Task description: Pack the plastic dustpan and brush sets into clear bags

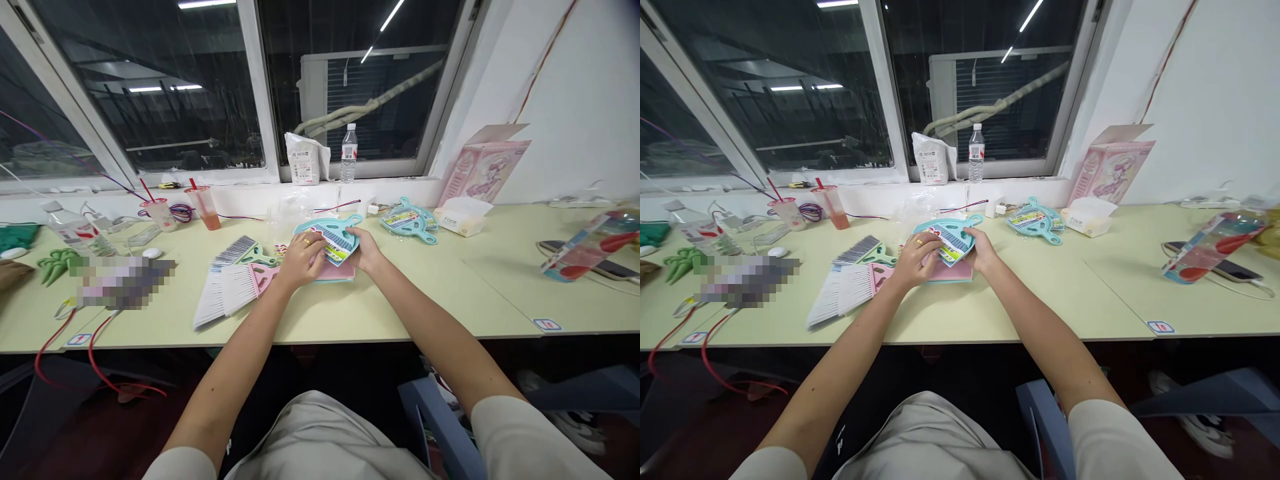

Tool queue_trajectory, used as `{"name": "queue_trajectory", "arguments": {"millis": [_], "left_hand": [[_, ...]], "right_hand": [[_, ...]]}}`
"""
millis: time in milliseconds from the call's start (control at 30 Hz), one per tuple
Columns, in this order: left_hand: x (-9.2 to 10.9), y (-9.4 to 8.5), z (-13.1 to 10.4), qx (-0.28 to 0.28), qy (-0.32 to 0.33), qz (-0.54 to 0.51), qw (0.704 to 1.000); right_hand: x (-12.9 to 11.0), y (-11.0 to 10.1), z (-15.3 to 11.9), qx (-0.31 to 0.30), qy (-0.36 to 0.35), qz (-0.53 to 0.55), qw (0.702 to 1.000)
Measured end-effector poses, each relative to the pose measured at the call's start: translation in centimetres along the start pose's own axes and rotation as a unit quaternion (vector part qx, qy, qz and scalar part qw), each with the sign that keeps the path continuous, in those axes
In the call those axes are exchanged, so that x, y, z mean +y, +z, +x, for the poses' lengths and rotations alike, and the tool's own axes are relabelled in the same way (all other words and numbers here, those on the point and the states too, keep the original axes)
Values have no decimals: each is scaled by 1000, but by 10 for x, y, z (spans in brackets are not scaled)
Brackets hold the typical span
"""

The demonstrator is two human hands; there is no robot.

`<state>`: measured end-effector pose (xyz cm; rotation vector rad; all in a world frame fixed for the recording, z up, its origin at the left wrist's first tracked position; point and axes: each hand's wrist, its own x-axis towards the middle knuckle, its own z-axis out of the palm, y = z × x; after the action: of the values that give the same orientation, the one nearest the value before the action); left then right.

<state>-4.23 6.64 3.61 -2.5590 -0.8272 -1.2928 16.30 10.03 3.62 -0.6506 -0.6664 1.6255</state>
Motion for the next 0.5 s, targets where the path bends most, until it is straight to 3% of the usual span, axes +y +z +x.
{"name": "queue_trajectory", "arguments": {"millis": [133, 500], "left_hand": [[1, 2, 1, -23, -5, -14, 1000], [1, 4, 0, -14, 7, -8, 1000]], "right_hand": [[1, 3, -2, 1, 29, 0, 1000], [1, 11, -8, -3, 38, 6, 999]]}}
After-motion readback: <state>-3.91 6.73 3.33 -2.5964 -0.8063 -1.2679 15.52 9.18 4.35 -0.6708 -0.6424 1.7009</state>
